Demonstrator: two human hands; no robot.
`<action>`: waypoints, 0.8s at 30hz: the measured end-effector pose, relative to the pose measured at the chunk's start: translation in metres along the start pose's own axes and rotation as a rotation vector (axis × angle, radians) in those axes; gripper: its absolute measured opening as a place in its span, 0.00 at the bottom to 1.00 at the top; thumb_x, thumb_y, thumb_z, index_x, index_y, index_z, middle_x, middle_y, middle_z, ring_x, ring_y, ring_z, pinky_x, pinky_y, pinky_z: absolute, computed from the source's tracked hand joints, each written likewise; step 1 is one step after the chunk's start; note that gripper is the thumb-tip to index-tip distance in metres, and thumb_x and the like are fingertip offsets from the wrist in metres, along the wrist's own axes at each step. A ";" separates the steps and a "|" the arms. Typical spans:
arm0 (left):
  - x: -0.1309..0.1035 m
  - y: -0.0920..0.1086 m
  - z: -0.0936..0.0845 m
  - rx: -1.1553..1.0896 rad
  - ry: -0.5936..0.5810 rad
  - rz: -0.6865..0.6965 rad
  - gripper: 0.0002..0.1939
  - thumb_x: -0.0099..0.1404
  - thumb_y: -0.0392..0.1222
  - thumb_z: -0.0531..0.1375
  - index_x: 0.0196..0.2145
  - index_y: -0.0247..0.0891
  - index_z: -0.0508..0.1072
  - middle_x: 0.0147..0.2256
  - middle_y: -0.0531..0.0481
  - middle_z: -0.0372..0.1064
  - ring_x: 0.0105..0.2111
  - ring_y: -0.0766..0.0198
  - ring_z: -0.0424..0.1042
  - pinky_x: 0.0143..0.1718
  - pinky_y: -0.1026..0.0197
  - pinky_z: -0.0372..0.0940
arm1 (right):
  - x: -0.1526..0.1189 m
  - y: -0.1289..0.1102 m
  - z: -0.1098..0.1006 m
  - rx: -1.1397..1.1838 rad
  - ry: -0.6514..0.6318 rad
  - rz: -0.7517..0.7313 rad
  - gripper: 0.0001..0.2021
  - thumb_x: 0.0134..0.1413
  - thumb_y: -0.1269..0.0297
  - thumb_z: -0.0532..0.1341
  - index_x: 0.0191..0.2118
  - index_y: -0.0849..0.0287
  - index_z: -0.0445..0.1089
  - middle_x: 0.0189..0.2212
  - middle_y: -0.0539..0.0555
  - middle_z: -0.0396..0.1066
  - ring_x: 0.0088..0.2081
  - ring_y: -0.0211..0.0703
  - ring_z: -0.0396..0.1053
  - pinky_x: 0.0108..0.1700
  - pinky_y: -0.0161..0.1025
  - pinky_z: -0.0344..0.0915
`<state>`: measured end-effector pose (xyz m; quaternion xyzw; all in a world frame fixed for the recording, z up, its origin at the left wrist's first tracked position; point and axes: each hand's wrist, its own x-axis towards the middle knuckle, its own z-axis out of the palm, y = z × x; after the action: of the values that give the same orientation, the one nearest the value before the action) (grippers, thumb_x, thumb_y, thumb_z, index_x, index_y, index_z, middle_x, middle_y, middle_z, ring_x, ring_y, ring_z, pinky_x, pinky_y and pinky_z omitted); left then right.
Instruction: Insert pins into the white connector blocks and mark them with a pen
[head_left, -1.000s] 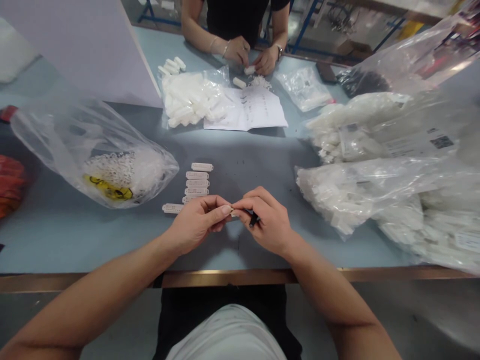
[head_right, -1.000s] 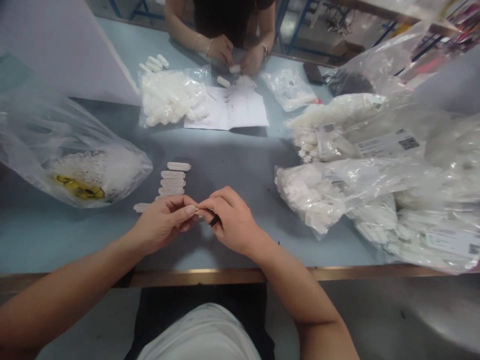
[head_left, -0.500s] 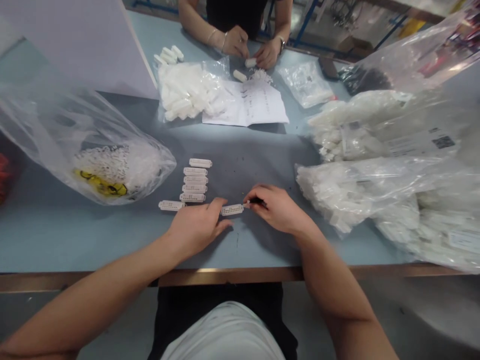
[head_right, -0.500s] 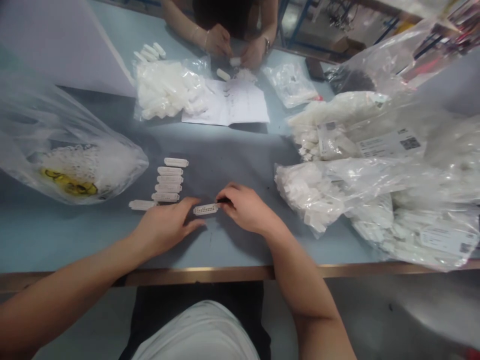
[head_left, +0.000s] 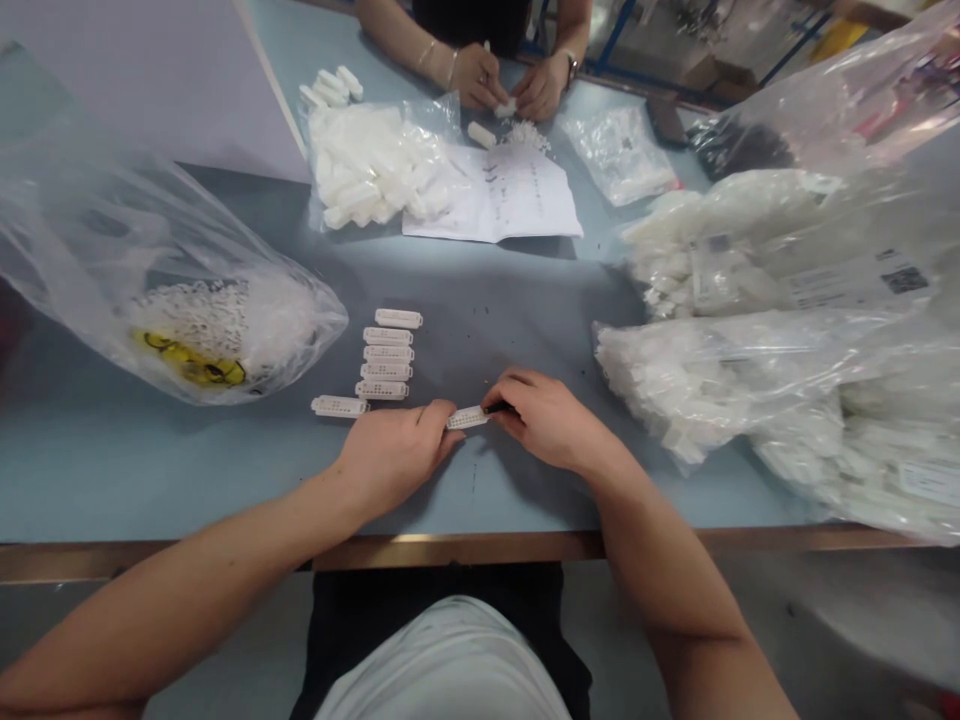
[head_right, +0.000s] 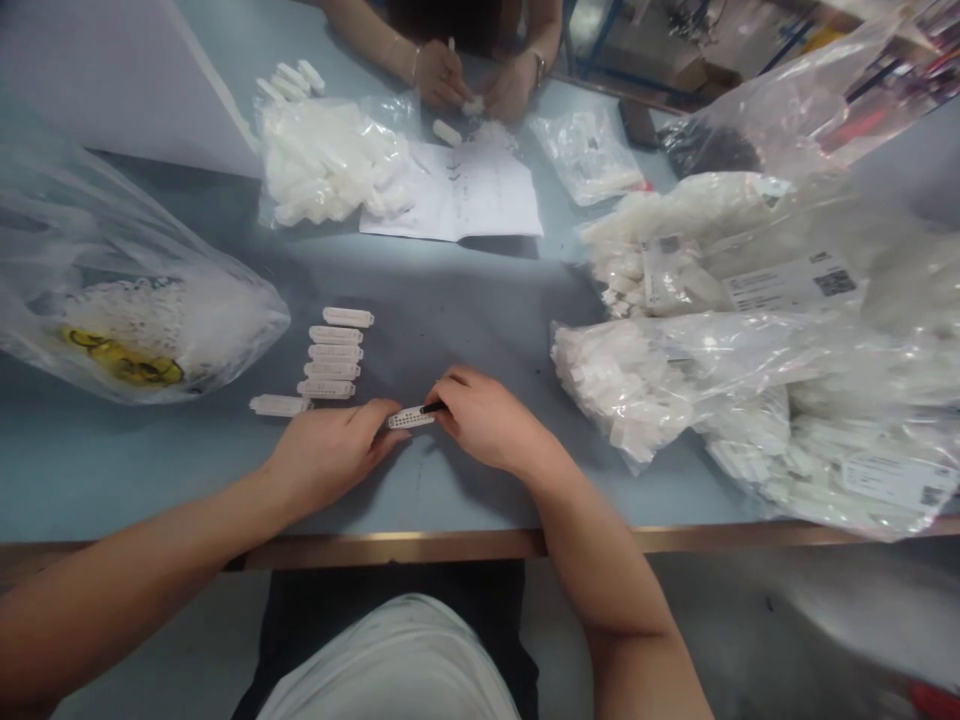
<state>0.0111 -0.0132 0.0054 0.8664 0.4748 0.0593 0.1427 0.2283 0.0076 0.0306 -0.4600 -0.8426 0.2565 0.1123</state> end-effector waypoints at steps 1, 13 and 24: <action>0.000 0.000 0.000 0.008 0.004 0.010 0.21 0.68 0.54 0.48 0.42 0.36 0.72 0.27 0.44 0.74 0.23 0.57 0.71 0.21 0.61 0.50 | 0.000 -0.001 -0.001 0.004 -0.003 0.004 0.06 0.55 0.74 0.58 0.37 0.60 0.71 0.35 0.54 0.69 0.36 0.40 0.67 0.39 0.37 0.61; 0.001 0.000 0.001 0.060 -0.024 0.032 0.21 0.69 0.53 0.46 0.41 0.36 0.72 0.26 0.43 0.73 0.22 0.58 0.70 0.20 0.61 0.47 | 0.012 0.008 -0.001 0.382 -0.075 0.284 0.02 0.49 0.67 0.63 0.30 0.59 0.70 0.25 0.46 0.69 0.27 0.34 0.63 0.28 0.31 0.56; 0.001 -0.003 -0.001 0.067 -0.016 -0.015 0.22 0.69 0.53 0.46 0.45 0.35 0.70 0.31 0.42 0.75 0.27 0.55 0.74 0.22 0.61 0.55 | -0.006 0.007 -0.008 0.022 0.090 -0.142 0.13 0.56 0.70 0.57 0.44 0.53 0.75 0.33 0.51 0.72 0.32 0.35 0.68 0.34 0.32 0.60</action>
<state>0.0096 -0.0106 0.0053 0.8676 0.4818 0.0354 0.1180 0.2400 0.0087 0.0336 -0.4088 -0.8644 0.2362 0.1730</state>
